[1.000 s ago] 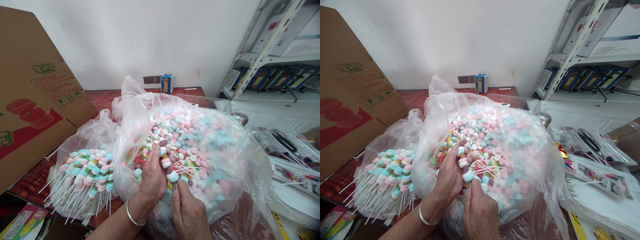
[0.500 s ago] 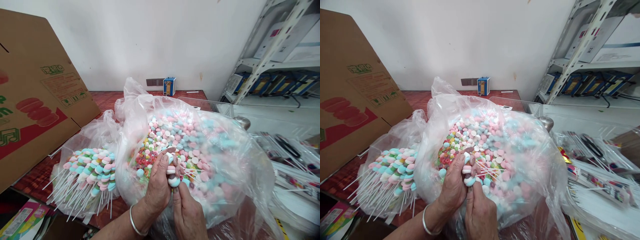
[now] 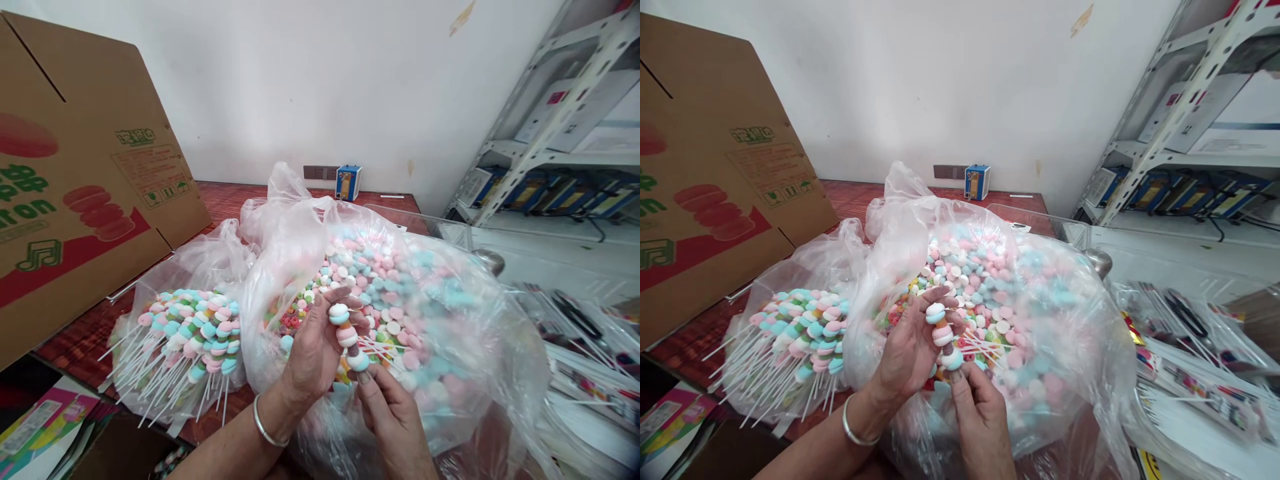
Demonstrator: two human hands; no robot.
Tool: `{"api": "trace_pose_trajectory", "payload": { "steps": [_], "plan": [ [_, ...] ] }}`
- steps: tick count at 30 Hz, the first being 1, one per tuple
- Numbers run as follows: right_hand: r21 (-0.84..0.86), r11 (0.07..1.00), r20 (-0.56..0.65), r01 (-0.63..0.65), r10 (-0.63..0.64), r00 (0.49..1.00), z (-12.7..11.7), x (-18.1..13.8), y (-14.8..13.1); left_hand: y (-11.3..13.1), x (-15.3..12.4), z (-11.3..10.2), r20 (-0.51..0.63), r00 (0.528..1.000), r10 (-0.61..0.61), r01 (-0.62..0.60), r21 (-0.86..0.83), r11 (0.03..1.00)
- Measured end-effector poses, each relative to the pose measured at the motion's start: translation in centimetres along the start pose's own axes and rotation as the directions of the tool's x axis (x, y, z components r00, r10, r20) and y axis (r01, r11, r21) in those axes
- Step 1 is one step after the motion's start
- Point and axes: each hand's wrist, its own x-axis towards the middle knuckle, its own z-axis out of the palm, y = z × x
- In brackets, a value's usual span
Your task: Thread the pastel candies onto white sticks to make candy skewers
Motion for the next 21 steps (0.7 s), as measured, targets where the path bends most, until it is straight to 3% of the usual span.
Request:
{"api": "trace_pose_trajectory", "payload": {
  "steps": [4, 8, 15, 18, 21],
  "plan": [
    [-0.010, 1.000, -0.049, 0.015, -0.016, 0.999, -0.2, -0.3, -0.2, -0.5, -0.1, -0.2, 0.061, 0.998, -0.004, 0.003, 0.025, 1.000],
    [-0.006, 1.000, -0.022, 0.008, -0.008, 1.000, -0.2, -0.7, -0.5, -0.9, -0.1, -0.4, 0.051, 0.999, -0.011, 0.009, 0.037, 0.999],
    [0.197, 0.973, 0.060, -0.117, 0.107, 0.992, 0.2, -1.4, -0.4, -0.4, 0.3, -0.3, 0.041, 0.995, -0.087, 0.090, -0.085, 0.992],
    [0.183, 0.974, 0.076, -0.131, 0.119, 0.990, 0.1, -1.5, 0.3, -1.3, 0.0, -0.3, 0.043, 0.996, -0.077, 0.079, -0.044, 0.996],
    [0.089, 0.994, 0.038, -0.068, 0.065, 0.997, 0.0, -1.4, 0.8, -2.7, -0.5, -0.1, 0.082, 0.996, -0.040, 0.042, -0.025, 0.999]
  ]
}}
